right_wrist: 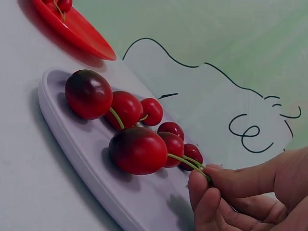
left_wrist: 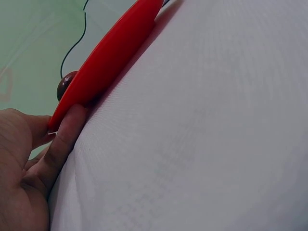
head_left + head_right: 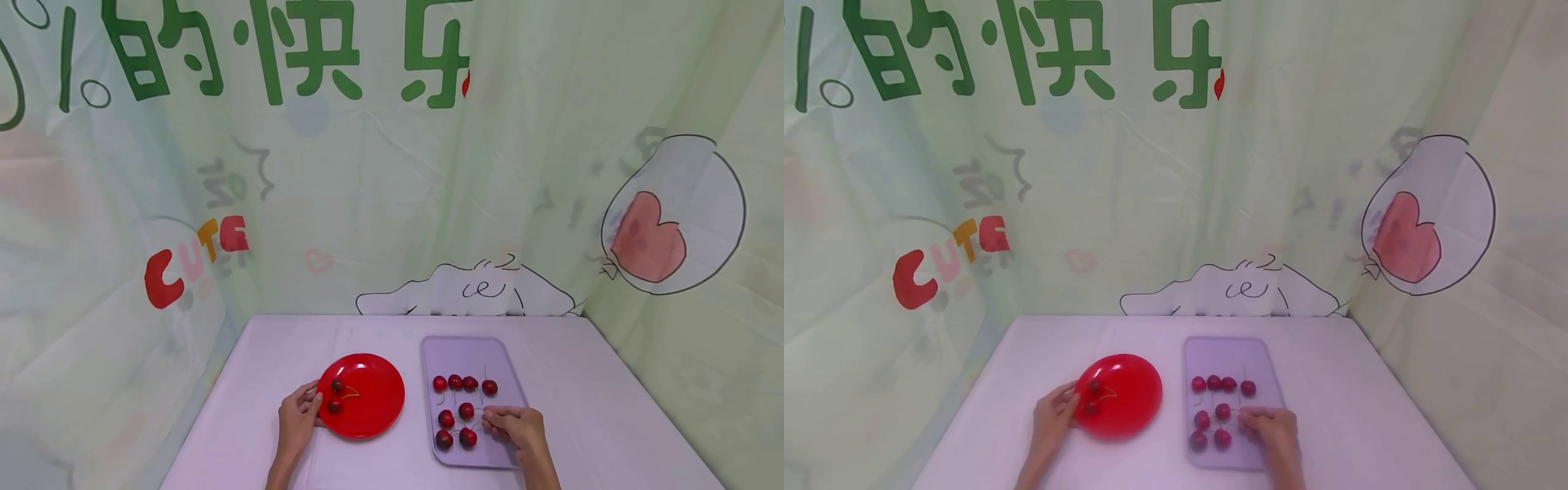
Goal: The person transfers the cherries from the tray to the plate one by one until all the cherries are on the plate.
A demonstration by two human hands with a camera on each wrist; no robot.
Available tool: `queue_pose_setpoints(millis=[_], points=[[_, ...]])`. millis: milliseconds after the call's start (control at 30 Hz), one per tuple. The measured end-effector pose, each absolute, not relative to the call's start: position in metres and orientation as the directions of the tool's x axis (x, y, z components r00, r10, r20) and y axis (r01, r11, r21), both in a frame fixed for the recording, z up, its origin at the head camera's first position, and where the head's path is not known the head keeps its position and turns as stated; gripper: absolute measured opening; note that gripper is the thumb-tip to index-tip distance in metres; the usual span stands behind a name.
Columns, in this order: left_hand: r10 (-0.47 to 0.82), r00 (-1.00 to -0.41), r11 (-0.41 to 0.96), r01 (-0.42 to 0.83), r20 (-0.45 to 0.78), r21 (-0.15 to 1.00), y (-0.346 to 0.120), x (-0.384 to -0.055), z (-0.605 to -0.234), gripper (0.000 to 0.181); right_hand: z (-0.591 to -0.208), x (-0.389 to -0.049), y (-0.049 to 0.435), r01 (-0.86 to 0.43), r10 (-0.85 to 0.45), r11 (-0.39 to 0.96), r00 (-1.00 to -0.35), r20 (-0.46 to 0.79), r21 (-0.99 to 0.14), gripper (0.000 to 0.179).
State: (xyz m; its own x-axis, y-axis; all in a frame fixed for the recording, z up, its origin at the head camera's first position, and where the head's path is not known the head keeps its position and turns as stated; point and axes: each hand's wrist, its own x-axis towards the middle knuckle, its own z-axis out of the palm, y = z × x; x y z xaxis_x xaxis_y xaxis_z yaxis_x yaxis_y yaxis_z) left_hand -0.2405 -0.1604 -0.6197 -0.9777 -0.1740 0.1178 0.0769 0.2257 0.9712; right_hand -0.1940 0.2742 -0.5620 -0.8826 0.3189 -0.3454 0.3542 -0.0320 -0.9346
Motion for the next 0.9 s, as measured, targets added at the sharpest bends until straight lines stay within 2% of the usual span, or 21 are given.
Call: queue_pose_setpoints(millis=[400, 900], points=[[-0.176, -0.978, 0.235, 0.07, 0.113, 0.969, -0.1599, -0.24, -0.6193, 0.036, -0.5551, -0.1882, 0.2738, 0.367, 0.313, -0.097, -0.871, -0.379, -0.925, 0.013], [-0.174, -0.978, 0.228, 0.071, 0.113, 0.971, -0.1601, -0.2396, -0.6207, 0.036, -0.5559, -0.1852, 0.2727, 0.324, 0.296, -0.148, -0.887, -0.354, -0.934, 0.008]])
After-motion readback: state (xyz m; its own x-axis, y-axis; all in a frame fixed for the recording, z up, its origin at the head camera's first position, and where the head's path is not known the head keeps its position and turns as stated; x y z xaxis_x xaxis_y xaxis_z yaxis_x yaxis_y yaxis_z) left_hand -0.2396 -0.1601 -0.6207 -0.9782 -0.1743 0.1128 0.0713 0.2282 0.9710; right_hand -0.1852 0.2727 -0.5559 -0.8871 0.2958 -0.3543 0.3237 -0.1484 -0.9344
